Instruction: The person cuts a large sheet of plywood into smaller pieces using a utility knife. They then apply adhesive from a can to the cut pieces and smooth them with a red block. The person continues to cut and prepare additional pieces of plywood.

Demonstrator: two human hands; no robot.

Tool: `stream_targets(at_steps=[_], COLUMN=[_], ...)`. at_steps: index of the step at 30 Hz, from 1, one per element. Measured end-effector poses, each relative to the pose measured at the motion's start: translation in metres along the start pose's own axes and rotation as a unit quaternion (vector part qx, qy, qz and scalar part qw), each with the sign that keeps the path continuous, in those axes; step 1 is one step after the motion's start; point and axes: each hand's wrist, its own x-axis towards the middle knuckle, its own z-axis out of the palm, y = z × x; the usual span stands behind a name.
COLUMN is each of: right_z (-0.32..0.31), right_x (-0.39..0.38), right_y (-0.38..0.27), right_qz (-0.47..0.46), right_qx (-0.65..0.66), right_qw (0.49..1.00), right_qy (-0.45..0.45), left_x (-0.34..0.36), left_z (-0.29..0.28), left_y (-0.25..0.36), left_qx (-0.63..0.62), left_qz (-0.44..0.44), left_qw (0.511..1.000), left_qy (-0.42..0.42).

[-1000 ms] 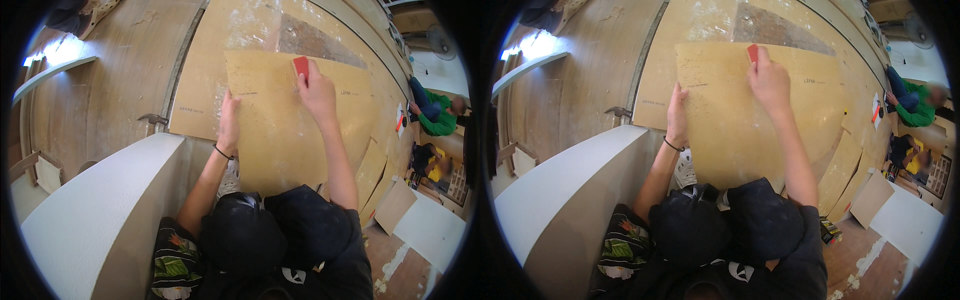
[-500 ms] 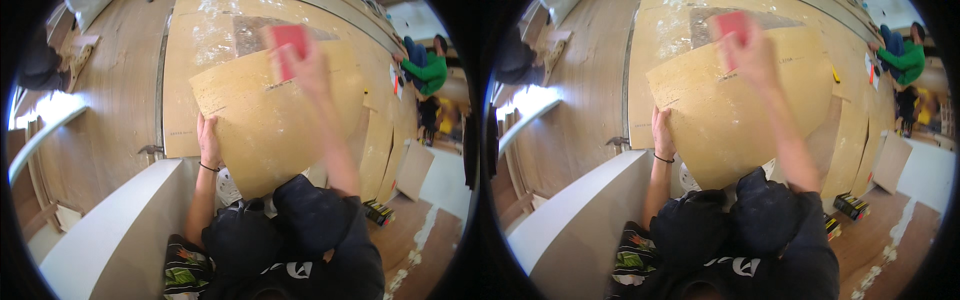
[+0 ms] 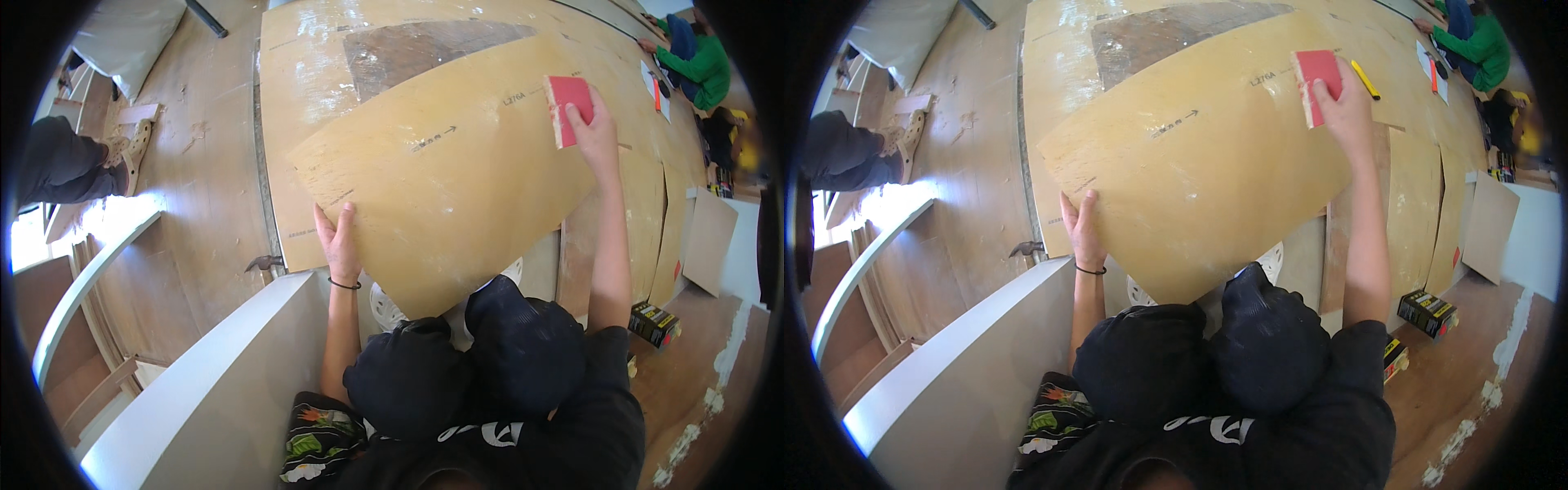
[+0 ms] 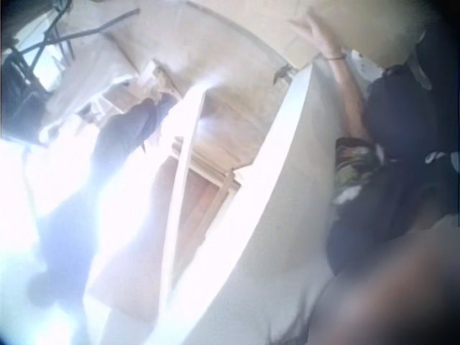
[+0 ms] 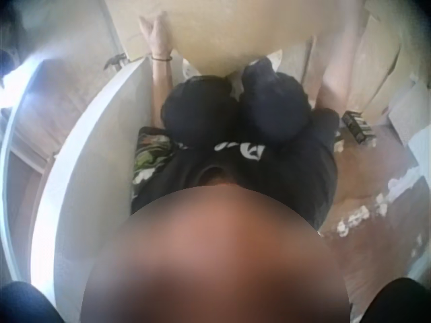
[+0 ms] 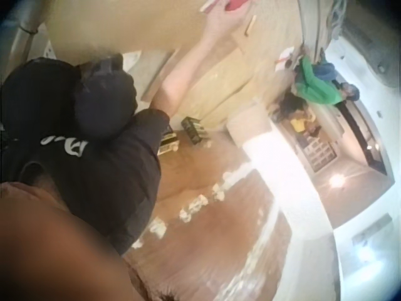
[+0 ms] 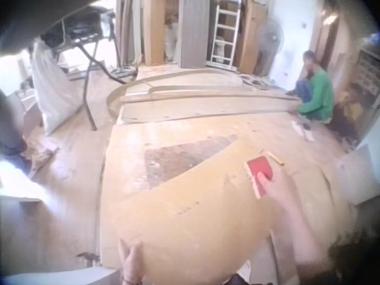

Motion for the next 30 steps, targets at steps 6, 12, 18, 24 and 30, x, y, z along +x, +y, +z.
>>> stream_targets(at_steps=[6,12,18,24,30], right_z=[0.029,0.000,-0.039,-0.058,-0.055], right_x=[0.005,0.018,0.019,-0.002,-0.014], right_y=[-0.027,-0.029,-0.005,0.041,0.077], right_qz=[-0.030,-0.038,0.010,0.084,0.144], right_qx=[-0.004,0.159,0.187,0.245,0.294], right_qw=[0.999,0.979,0.969,0.952,0.934], right_qy=[0.023,0.123,0.163,0.165,0.144], left_x=[-0.008,0.005,0.072,0.128,0.153], left_z=[0.008,0.012,0.016,0.001,-0.015], left_y=[0.013,0.039,0.064,0.074,0.076], left_qx=[-0.042,-0.053,0.006,0.051,0.085], left_qz=[-0.015,0.029,0.024,-0.029,-0.057], left_qw=[0.999,0.998,0.998,0.996,0.994], left_qy=[0.008,-0.027,-0.053,-0.063,-0.020])
